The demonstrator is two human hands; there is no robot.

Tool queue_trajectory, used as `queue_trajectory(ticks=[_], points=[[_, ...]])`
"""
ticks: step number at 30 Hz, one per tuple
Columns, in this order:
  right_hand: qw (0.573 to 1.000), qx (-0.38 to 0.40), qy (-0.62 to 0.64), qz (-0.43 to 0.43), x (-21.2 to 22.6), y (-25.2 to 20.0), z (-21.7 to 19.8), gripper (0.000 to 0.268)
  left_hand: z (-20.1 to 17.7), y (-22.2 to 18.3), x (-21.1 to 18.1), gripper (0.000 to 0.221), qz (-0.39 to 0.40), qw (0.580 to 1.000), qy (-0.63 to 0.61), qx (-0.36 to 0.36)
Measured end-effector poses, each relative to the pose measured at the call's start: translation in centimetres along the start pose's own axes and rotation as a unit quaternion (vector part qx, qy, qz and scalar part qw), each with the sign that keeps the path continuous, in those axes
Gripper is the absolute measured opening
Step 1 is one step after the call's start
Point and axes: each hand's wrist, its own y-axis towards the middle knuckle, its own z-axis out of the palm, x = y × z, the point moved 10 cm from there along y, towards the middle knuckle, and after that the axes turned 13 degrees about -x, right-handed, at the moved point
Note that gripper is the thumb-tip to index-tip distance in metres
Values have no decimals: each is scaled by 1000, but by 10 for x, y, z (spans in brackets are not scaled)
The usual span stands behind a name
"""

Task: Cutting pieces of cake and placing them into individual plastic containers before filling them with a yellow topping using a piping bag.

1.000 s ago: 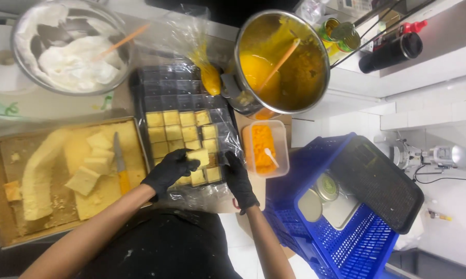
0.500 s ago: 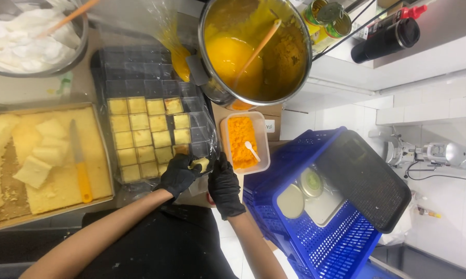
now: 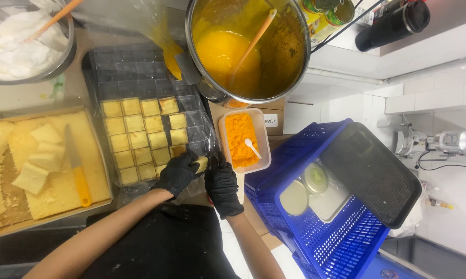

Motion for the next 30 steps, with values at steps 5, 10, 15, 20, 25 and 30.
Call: queue_trajectory(ticks=[5, 10, 15, 20, 25, 30], points=[[999, 17, -2, 31, 7, -3, -2, 64, -36, -8, -57, 39, -51, 995, 82, -5], [999, -12, 28, 45, 11, 0, -7, 70, -25, -13, -51, 35, 191, 976, -107, -21], [985, -152, 69, 35, 6, -6, 0, 68, -59, -13, -62, 40, 199, 975, -98, -20], [983, -168, 71, -10, 22, -8, -10, 46, 21, 3, -14, 50, 246, 955, -61, -153], [989, -122, 77, -16, 34, 0, -23, 34, -13, -1, -18, 49, 196, 979, -47, -8], [978, -129, -54, -156, 44, 14, 11, 20, -68, -9, 7, 43, 79, 997, 17, 2]])
